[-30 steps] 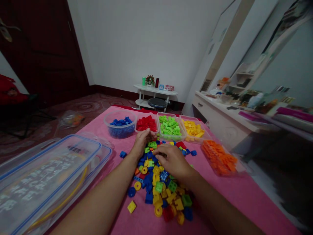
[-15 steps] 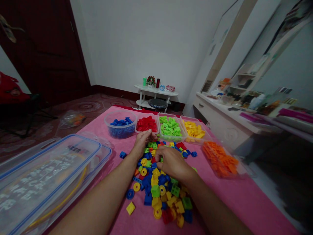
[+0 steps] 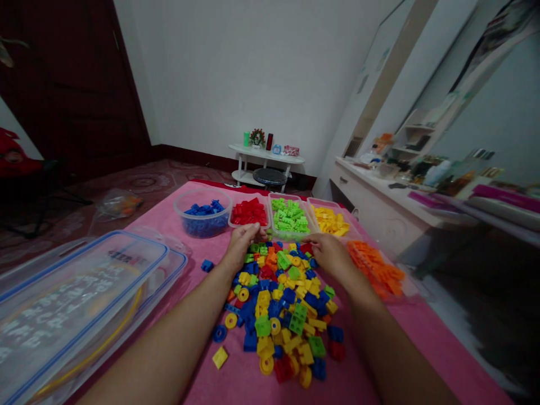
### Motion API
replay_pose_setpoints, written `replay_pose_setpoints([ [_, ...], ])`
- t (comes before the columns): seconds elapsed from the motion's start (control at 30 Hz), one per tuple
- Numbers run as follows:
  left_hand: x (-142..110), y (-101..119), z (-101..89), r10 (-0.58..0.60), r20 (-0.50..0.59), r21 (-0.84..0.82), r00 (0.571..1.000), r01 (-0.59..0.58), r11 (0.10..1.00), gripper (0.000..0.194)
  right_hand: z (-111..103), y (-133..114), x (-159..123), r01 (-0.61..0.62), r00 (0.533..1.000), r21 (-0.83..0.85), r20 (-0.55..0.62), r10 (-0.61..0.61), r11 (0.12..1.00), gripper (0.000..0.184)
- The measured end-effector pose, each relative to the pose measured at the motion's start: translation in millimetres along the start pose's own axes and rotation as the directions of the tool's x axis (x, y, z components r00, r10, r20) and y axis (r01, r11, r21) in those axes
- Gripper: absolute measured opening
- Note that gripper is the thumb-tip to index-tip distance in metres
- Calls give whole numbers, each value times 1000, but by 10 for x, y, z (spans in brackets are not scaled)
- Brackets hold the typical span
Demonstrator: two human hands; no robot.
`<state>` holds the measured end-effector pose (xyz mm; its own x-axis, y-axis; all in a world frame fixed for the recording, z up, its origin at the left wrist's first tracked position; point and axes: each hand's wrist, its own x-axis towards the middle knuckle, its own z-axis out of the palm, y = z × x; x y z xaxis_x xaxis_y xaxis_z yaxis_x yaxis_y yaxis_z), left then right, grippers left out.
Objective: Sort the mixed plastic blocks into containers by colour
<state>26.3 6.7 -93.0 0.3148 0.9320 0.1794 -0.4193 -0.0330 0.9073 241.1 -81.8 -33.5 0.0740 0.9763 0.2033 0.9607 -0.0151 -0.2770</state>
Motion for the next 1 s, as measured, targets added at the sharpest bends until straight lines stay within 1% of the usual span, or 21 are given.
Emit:
replay_pose_setpoints([
  [0.1, -10, 13, 6, 1, -3, 4, 1000, -1, 1000, 35, 107, 121, 19, -1, 998, -80, 60, 5, 997, 40],
  [0.17, -12, 17, 13, 3, 1, -5, 1000, -3, 1000, 35, 129, 167, 26, -5, 996, -107, 93, 15, 994, 39],
  [0.2, -12, 16, 16, 4, 5, -9, 1000, -4, 1000, 35, 124, 181, 27, -16, 993, -124, 113, 30, 992, 37],
  [0.27, -11, 9, 19, 7, 10, -12, 1000, -7, 1000, 35, 91, 194, 23, -59, 986, -165, 142, 83, 985, 26],
  [0.33, -8, 1, 17, 7, 12, -13, 1000, -7, 1000, 35, 32, 187, 11, -120, 982, -184, 120, 144, 976, 16],
  [0.47, 0, -9, 7, 13, 8, 4, 1000, -13, 1000, 35, -141, 137, -16, -226, 974, -156, -20, 225, 962, 19],
  [0.53, 4, -8, 6, 16, 7, 12, 1000, -16, 1000, 35, -212, 121, -21, -253, 967, -176, -53, 248, 951, 20],
  [0.6, 4, -4, 8, 14, 5, 11, 1000, -14, 1000, 35, -232, 129, -24, -243, 970, -203, -34, 241, 949, 24],
  [0.7, -5, -1, 14, 15, 0, 13, 1000, -15, 1000, 35, -160, 185, -34, -182, 979, -255, 44, 200, 950, 36],
  [0.77, -10, -2, 14, 19, 0, 21, 1000, -19, 1000, 34, -87, 234, -45, -154, 977, -301, 98, 191, 941, 35],
  [0.83, -12, -5, 11, 16, 7, 28, 1000, -17, 999, 34, -37, 268, -55, -147, 973, -316, 123, 194, 937, 29],
  [0.9, -8, -8, 7, 15, 13, 32, 1000, -16, 999, 34, -24, 266, -57, -160, 978, -278, 83, 190, 947, 22],
  [0.93, -5, -9, 6, 18, 13, 35, 1000, -18, 999, 34, -27, 248, -54, -162, 983, -226, 48, 177, 961, 19],
  [1.0, -2, -11, 8, 29, 15, 45, 999, -30, 999, 34, -31, 176, -34, -132, 991, -42, -16, 131, 990, 17],
])
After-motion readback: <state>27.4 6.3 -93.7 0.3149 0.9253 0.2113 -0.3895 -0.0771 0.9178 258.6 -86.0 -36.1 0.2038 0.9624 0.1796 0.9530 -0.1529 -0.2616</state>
